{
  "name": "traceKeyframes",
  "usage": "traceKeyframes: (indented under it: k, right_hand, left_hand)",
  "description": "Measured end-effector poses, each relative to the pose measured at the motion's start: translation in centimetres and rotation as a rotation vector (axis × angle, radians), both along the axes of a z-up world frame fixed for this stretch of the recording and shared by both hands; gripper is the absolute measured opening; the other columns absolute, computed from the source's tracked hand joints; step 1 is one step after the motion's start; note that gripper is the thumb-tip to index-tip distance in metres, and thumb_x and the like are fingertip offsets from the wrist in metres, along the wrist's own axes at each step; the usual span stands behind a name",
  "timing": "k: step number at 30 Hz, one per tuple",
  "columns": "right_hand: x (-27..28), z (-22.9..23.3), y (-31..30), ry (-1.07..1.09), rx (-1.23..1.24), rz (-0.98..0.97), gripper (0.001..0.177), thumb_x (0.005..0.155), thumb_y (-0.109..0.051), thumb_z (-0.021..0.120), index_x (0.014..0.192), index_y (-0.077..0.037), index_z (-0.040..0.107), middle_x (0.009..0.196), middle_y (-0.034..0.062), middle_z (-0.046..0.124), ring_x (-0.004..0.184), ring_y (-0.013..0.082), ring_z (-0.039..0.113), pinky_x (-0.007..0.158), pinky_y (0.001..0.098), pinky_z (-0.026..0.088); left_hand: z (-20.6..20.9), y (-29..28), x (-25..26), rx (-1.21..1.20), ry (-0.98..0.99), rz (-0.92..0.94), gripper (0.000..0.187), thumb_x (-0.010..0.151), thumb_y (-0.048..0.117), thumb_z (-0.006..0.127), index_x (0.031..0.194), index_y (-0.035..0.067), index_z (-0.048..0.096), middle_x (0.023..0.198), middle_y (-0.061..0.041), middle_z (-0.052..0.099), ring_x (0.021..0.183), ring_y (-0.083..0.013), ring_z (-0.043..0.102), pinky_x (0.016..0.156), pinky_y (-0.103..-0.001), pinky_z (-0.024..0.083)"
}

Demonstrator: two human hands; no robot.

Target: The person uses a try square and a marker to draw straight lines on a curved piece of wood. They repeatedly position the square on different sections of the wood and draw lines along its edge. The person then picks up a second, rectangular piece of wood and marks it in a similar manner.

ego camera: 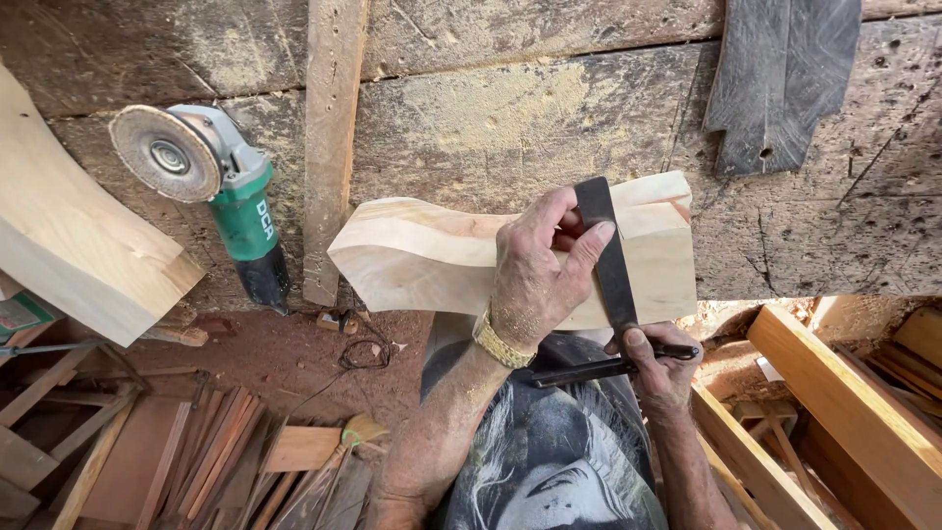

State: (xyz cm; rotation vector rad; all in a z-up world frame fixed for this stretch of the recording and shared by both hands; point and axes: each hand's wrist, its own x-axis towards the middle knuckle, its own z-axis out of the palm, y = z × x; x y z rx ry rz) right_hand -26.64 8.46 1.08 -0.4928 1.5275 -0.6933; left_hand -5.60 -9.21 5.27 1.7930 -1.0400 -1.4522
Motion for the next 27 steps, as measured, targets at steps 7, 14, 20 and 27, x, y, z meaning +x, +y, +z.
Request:
traceKeyframes:
  k: [7, 14, 20, 27]
  right_hand:
    - [-0.2, 0.4, -0.1, 0.014, 0.025, 0.02, 0.025, 0.099, -0.022, 0.073, 0.097, 0.002, 0.071, 0.079, 0.015, 0.073, 0.072, 0.0172, 0.071, 0.066, 0.0287, 0.058]
    - [0.0, 0.9, -0.8, 0.011, 0.05, 0.008, 0.027, 0.098, -0.024, 0.074, 0.098, 0.002, 0.071, 0.08, 0.0147, 0.073, 0.072, 0.0175, 0.072, 0.064, 0.029, 0.061]
    - [-0.9, 0.1, 0.8, 0.028, 0.097, 0.002, 0.028, 0.098, -0.025, 0.074, 0.098, 0.003, 0.07, 0.079, 0.016, 0.074, 0.065, 0.0153, 0.067, 0.057, 0.0267, 0.053]
    - [-0.3, 0.6, -0.3, 0.022, 0.074, 0.015, 0.029, 0.098, -0.026, 0.074, 0.097, 0.003, 0.07, 0.079, 0.0146, 0.074, 0.067, 0.0148, 0.069, 0.058, 0.0268, 0.056]
  left_hand:
    - [-0.2, 0.0, -0.4, -0.012, -0.055, -0.007, 0.028, 0.097, 0.024, 0.076, 0.11, 0.004, 0.06, 0.085, -0.007, 0.068, 0.075, -0.0155, 0.072, 0.066, -0.03, 0.06]
    - [0.0, -0.1, -0.4, -0.004, -0.05, -0.007, 0.028, 0.098, 0.024, 0.075, 0.11, 0.004, 0.06, 0.084, -0.007, 0.068, 0.073, -0.0147, 0.072, 0.064, -0.03, 0.06]
    - [0.0, -0.3, -0.4, 0.002, -0.06, -0.007, 0.029, 0.096, 0.024, 0.075, 0.111, 0.004, 0.06, 0.084, -0.007, 0.067, 0.071, -0.0146, 0.071, 0.061, -0.029, 0.06]
    - [-0.4, 0.0, -0.3, 0.015, -0.053, -0.028, 0.027, 0.097, 0.024, 0.077, 0.106, 0.005, 0.059, 0.082, -0.005, 0.068, 0.071, -0.0131, 0.073, 0.062, -0.029, 0.06]
